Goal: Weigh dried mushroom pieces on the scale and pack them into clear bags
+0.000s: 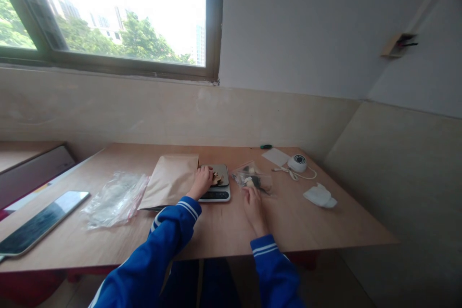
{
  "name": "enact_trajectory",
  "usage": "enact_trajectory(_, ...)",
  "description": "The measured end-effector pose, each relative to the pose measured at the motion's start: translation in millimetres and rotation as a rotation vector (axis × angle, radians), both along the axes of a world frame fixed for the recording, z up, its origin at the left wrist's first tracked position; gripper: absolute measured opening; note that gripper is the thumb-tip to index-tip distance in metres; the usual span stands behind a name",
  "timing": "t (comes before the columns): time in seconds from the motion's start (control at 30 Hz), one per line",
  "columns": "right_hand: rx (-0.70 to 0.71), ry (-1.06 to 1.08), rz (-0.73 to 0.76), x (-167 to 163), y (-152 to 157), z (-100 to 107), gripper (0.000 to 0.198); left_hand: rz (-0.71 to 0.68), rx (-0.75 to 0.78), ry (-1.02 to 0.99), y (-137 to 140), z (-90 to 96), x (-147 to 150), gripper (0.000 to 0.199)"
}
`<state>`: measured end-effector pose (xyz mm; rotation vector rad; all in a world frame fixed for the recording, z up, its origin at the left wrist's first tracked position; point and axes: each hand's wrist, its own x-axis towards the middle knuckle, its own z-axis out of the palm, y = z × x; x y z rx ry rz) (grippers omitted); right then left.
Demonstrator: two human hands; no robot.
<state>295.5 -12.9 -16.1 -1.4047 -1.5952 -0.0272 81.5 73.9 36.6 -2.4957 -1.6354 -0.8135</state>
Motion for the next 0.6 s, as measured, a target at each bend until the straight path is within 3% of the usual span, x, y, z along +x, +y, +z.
enact_trajectory(0.13,-0.002,0.027,-0.007,-1,-2,3,0.031,0.044,-0.055,-0.104,-3,1.7,-4,0.025)
enact_trajectory(0.3,0.007,0.037,-0.007,-1,-5,6,0.032,0.001,-0.112,-0.137,-13,5.0,-7,0.031)
enact_trajectory(0.6,0.024,0.029,-0.022,5,0,-2,0.032,0.157,-0.172,-0.184,3,13.0,-9,0.031)
